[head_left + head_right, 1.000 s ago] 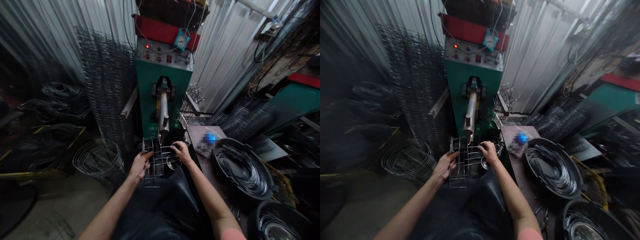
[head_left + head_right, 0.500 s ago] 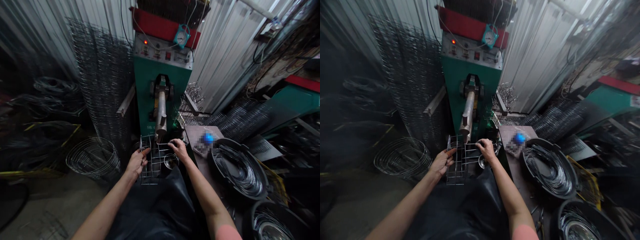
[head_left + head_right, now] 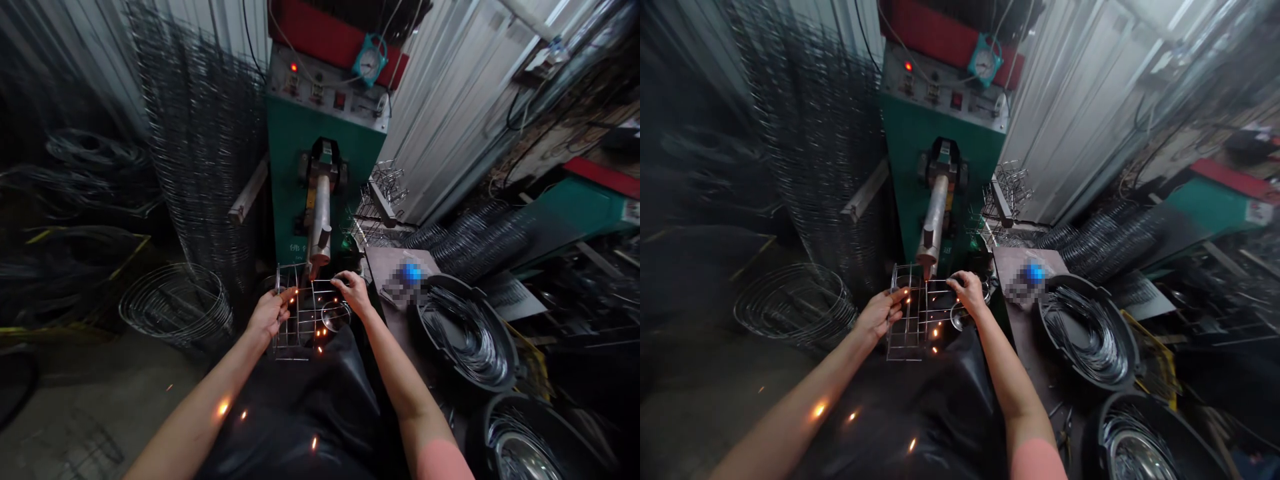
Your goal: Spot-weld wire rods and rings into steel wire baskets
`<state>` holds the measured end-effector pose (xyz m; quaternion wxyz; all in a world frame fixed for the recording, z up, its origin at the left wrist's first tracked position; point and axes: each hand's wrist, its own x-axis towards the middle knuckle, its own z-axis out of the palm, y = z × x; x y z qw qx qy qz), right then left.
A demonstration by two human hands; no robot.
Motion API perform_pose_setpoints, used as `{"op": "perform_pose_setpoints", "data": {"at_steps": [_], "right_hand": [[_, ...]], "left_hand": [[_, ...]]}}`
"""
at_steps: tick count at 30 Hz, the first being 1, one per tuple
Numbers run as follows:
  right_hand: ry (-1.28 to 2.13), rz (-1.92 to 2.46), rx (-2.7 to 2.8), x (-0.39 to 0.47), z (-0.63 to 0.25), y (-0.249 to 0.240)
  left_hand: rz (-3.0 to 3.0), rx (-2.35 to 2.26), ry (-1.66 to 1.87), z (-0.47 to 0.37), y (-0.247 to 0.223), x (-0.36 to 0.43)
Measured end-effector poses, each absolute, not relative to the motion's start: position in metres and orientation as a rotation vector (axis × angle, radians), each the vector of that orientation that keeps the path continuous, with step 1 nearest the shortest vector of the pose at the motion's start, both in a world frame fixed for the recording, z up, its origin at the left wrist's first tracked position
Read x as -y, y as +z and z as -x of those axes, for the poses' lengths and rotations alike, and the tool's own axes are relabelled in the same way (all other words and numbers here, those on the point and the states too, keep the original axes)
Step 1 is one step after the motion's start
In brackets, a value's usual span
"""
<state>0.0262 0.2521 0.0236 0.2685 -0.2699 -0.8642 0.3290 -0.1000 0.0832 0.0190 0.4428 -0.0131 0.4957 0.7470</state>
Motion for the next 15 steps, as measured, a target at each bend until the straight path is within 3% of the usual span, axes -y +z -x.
{"op": "perform_pose_setpoints", "data": {"at_steps": [15], "right_hand": [[0.821,0.69,2.311,-0.26,-0.025,0.017]], "left_hand": [[0.01,-1.252,1.813,0.106,0.026,-0.089]]}}
